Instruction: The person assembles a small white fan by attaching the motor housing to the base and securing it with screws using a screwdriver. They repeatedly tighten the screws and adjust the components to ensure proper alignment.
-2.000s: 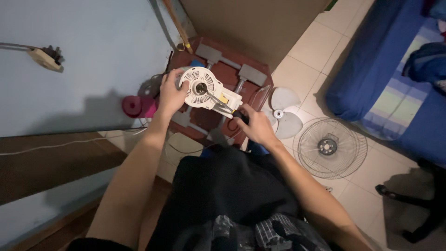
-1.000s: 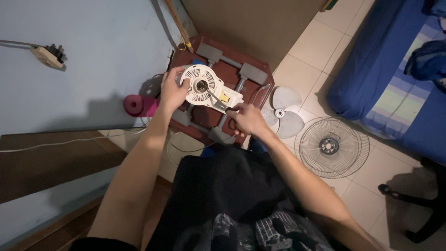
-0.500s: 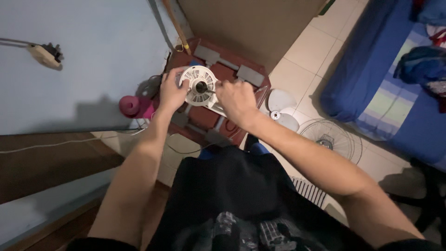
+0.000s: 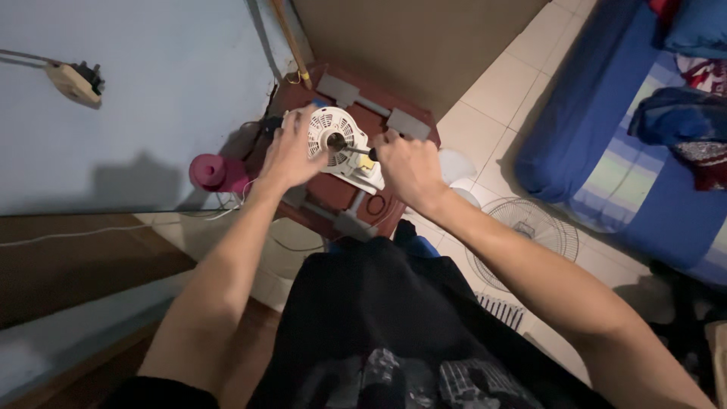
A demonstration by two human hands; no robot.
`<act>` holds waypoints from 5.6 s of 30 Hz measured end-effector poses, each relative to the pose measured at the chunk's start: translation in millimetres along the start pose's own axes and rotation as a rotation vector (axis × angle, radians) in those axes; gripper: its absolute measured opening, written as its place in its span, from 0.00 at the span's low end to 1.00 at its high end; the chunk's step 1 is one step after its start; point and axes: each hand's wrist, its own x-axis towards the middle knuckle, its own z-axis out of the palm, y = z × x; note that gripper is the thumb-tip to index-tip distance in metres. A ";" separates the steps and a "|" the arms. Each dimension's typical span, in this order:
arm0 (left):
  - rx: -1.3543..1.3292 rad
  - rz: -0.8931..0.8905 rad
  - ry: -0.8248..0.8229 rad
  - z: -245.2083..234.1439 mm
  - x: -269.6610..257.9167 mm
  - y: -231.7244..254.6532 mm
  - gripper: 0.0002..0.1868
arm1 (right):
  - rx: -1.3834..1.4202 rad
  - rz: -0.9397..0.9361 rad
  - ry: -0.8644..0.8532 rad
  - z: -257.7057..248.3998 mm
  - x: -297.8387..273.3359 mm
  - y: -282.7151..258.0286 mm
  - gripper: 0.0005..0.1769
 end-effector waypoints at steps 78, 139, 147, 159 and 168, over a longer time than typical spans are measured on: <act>0.160 -0.520 0.532 64.2 -20.4 73.9 0.72 | -0.178 -0.340 -0.042 -2.8 7.4 13.5 0.15; 0.275 -0.522 0.371 70.5 -11.4 61.1 0.48 | 0.434 -0.069 -0.050 -15.3 6.8 18.1 0.29; 0.209 -0.485 0.426 74.6 -13.2 60.6 0.62 | 0.229 0.179 -0.315 -3.3 17.4 12.8 0.22; 0.172 -0.550 0.330 62.1 -11.3 70.9 0.69 | 0.217 0.185 -0.330 -20.5 17.4 -0.7 0.20; 0.124 -0.503 0.374 59.5 -14.3 73.1 0.72 | 0.162 0.048 -0.275 -22.0 14.4 9.8 0.19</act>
